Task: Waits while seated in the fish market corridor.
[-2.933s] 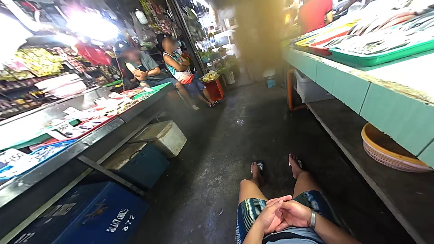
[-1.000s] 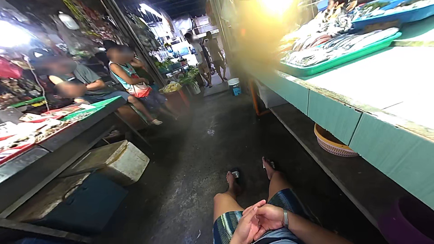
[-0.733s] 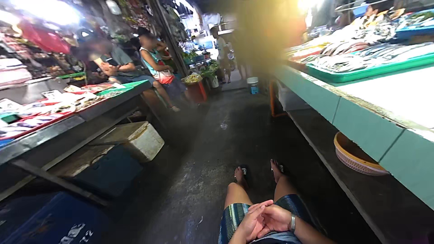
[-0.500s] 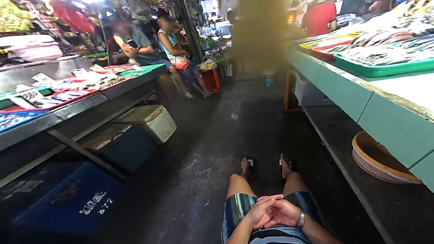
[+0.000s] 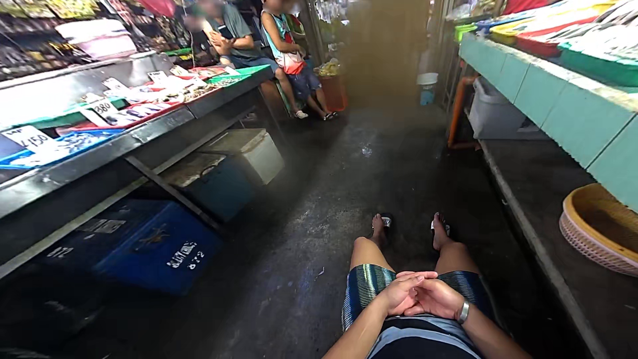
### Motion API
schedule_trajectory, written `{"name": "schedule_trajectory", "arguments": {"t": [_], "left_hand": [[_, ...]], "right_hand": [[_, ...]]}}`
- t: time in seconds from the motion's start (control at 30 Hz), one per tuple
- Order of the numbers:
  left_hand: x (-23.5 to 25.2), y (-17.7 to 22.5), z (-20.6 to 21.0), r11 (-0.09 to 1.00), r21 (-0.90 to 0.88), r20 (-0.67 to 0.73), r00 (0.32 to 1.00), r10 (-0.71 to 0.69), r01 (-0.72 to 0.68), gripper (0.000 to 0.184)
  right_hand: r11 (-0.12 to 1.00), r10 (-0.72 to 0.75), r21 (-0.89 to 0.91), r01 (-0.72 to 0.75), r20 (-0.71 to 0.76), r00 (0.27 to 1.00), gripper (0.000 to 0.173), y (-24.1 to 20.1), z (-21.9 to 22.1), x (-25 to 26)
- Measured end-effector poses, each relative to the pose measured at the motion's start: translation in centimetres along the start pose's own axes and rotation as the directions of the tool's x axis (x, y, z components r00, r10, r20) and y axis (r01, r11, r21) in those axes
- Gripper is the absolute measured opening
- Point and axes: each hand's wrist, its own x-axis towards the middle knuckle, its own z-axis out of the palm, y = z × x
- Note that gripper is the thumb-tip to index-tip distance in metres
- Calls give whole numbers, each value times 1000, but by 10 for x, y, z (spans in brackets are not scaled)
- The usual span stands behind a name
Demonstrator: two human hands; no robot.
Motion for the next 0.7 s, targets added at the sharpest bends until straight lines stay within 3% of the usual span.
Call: {"name": "schedule_trajectory", "arguments": {"t": [0.23, 0.43, 0.7], "left_hand": [[-4, 0, -8, 999, 3, -29, 998, 47, -47, 49], [5, -4, -3, 1000, -7, 21, 1000, 4, -4, 49], [-5, 1, -11, 999, 29, -41, 998, 38, -37, 50]], "right_hand": [[999, 27, -36, -28, -28, 999, 41, -6, 13, 8], [1000, -6, 22, 6, -16, 1000, 42, 3, -5, 0], [1000, -1, -20, 1, 16, 1000, 42, 1, 3, 14]]}}
